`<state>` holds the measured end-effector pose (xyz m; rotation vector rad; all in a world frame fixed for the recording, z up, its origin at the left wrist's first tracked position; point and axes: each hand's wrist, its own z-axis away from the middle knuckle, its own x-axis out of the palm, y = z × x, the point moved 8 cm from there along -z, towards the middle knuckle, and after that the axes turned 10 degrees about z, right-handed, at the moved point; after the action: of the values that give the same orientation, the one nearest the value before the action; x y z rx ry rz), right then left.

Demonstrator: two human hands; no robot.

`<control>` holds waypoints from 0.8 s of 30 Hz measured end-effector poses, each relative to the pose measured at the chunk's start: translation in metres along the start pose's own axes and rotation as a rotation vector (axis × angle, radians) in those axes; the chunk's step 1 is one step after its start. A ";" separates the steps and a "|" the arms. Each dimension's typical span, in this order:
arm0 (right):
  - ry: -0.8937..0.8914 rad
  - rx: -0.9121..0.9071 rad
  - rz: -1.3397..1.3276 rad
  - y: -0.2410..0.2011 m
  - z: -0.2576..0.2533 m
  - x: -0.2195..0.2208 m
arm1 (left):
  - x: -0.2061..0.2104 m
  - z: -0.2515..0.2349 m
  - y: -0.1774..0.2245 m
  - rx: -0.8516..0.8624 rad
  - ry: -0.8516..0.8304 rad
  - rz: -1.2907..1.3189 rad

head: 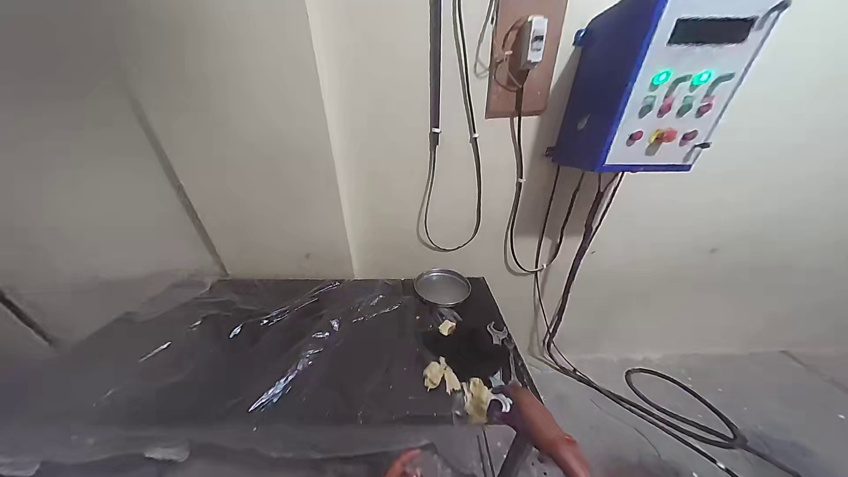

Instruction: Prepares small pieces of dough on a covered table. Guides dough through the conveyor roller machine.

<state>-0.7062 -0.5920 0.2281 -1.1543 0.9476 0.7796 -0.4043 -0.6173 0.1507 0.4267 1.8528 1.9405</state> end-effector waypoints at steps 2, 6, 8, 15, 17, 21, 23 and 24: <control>0.104 0.078 0.111 0.006 -0.088 0.007 | 0.009 -0.064 0.010 0.039 -0.021 -0.101; -0.081 0.231 0.254 0.023 -0.192 0.039 | 0.020 -0.165 0.021 0.070 -0.047 -0.281; -0.141 0.256 0.284 0.031 -0.209 0.043 | 0.025 -0.196 0.016 0.007 -0.085 -0.336; -0.019 0.345 0.310 0.038 -0.191 0.004 | 0.043 -0.246 -0.012 -0.174 -0.290 -0.666; 0.142 0.372 0.269 0.045 -0.184 -0.009 | 0.041 -0.248 -0.015 -0.159 -0.336 -0.634; 0.290 0.452 0.136 0.047 -0.167 -0.040 | 0.018 -0.248 -0.013 -0.111 -0.397 -0.599; 0.350 0.512 0.191 0.042 -0.158 -0.049 | 0.005 -0.246 -0.012 -0.099 -0.429 -0.586; 0.360 0.540 0.223 0.041 -0.157 -0.049 | -0.001 -0.247 -0.010 -0.086 -0.440 -0.580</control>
<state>-0.7946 -0.7360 0.2370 -0.7275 1.4995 0.4469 -0.5254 -0.8315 0.1253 0.2275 1.4026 1.3926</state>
